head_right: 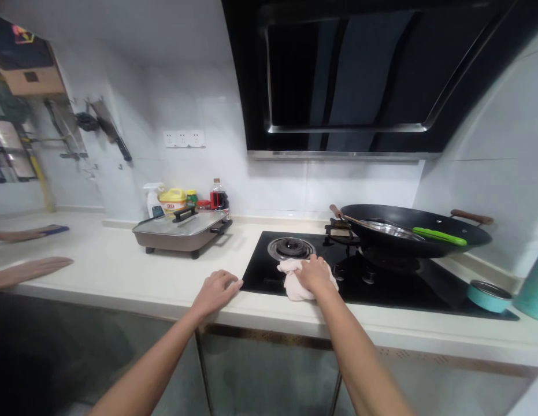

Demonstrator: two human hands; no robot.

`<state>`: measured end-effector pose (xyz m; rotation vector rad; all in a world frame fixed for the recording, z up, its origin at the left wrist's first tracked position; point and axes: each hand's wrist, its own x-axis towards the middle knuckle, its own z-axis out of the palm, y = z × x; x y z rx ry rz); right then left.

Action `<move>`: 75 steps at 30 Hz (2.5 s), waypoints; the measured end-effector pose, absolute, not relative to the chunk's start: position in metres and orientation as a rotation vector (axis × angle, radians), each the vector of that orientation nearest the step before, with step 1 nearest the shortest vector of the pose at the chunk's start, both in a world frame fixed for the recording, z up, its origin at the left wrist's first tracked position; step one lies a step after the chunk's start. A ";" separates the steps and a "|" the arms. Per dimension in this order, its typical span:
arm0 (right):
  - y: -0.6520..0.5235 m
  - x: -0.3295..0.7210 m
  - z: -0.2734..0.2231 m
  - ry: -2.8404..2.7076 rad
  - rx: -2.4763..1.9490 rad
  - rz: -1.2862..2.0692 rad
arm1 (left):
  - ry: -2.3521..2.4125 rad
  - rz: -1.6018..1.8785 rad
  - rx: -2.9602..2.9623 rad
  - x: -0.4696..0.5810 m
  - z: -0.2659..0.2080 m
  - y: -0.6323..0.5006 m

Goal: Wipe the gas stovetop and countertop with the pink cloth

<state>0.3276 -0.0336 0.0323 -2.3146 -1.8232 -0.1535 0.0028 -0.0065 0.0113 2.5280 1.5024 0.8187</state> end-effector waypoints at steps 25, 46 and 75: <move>0.014 0.334 0.011 -1.849 -2.273 -0.049 | 1.450 0.899 2.660 0.005 -0.002 -0.011; 0.022 0.205 0.028 -2.174 -1.896 0.070 | 1.484 1.144 2.431 -0.001 -0.007 0.002; -0.155 0.396 0.005 -1.847 -2.149 -0.434 | 1.557 0.737 2.679 0.000 0.011 -0.004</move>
